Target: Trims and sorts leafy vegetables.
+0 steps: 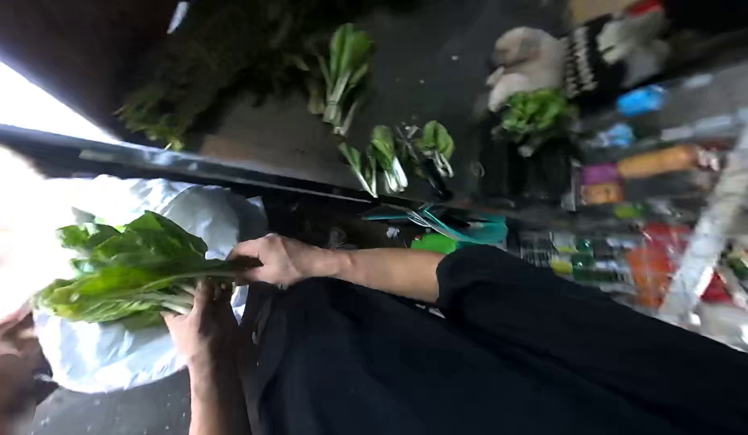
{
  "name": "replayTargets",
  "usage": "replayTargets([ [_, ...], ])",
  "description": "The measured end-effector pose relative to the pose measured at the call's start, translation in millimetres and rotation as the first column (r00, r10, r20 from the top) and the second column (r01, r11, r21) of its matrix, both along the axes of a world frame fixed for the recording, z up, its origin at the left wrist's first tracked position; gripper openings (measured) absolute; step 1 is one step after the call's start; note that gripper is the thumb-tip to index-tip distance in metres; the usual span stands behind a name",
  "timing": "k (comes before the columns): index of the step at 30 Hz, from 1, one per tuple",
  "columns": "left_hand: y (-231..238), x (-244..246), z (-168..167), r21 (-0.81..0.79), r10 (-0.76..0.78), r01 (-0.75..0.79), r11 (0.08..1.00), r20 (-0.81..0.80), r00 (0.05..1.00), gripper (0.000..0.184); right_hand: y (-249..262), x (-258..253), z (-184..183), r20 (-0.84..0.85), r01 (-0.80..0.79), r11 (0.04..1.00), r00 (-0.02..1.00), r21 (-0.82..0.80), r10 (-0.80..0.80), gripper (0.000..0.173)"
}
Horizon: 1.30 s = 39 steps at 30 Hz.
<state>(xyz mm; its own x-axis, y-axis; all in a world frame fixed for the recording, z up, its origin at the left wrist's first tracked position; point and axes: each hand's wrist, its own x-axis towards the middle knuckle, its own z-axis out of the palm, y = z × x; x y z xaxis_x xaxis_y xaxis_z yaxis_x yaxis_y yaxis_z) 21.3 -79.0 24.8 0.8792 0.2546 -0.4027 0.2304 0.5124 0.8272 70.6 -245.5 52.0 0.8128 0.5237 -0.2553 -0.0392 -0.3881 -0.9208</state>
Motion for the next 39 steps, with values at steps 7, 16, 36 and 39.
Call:
replayTargets([
  [7,-52,35,8,-0.114,-0.225,0.209,0.971,-0.149,0.963,0.033,-156,-50,-15,0.257,0.724,0.662,0.689,-0.193,-0.678,0.039],
  [16,-135,42,30,-0.115,-0.256,0.249,0.962,-0.055,0.965,0.019,-278,-46,-57,0.294,0.697,0.456,0.676,-0.554,-0.676,0.056],
  [36,-282,13,8,-0.254,-0.348,0.305,0.918,-0.147,0.926,0.025,-396,-73,-48,-0.351,0.882,0.429,0.472,0.196,-0.809,0.024],
  [39,-284,13,9,-0.241,-0.363,0.326,0.914,-0.125,0.924,0.028,-384,-78,-35,-0.344,0.839,0.459,0.54,0.293,-0.768,0.023],
])
